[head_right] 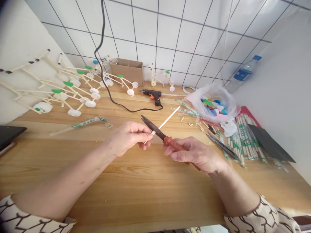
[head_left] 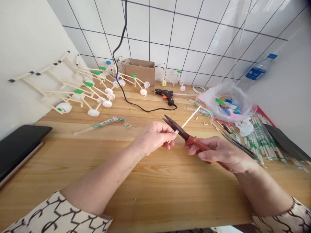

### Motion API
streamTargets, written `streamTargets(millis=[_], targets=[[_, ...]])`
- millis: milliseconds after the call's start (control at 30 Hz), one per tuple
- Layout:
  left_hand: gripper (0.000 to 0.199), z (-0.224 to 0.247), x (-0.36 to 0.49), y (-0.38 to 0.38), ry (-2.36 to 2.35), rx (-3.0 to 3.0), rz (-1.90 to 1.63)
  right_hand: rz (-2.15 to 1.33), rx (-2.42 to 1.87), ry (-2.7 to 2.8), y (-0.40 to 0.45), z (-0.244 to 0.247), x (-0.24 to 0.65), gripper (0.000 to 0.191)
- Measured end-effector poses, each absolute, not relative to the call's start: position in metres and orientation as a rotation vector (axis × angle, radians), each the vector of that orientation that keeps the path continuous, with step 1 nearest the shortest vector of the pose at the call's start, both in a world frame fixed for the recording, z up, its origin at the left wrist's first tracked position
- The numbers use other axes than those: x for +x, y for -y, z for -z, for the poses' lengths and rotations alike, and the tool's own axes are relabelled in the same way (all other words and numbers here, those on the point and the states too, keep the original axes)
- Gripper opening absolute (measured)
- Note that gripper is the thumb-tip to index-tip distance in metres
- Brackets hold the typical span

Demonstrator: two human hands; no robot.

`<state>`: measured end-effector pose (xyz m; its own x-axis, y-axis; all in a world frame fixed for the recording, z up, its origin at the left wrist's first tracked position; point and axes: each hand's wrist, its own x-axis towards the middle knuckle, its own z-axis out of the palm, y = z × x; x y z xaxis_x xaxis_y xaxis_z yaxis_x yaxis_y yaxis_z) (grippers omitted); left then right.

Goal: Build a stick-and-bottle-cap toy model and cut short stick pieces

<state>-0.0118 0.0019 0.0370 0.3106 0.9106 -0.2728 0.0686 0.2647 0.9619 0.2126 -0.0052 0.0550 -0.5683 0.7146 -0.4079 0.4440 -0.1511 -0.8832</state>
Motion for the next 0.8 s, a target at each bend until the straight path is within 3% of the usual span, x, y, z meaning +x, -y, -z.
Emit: streamTargets(millis=[267, 500, 800], targets=[[0.016, -0.036, -0.013, -0.003, -1.099, 1.191, -0.754, -1.588, -1.34, 2.022, 0.011, -0.054, 0.208, 0.017], [0.018, -0.035, -0.013, -0.004, -1.116, 1.219, -0.733, -1.383, -1.423, 2.102, 0.018, -0.056, 0.202, 0.044], [0.019, -0.035, -0.01, -0.002, -1.072, 1.283, -0.745, -1.312, -1.514, 2.352, 0.019, -0.066, 0.2, 0.019]])
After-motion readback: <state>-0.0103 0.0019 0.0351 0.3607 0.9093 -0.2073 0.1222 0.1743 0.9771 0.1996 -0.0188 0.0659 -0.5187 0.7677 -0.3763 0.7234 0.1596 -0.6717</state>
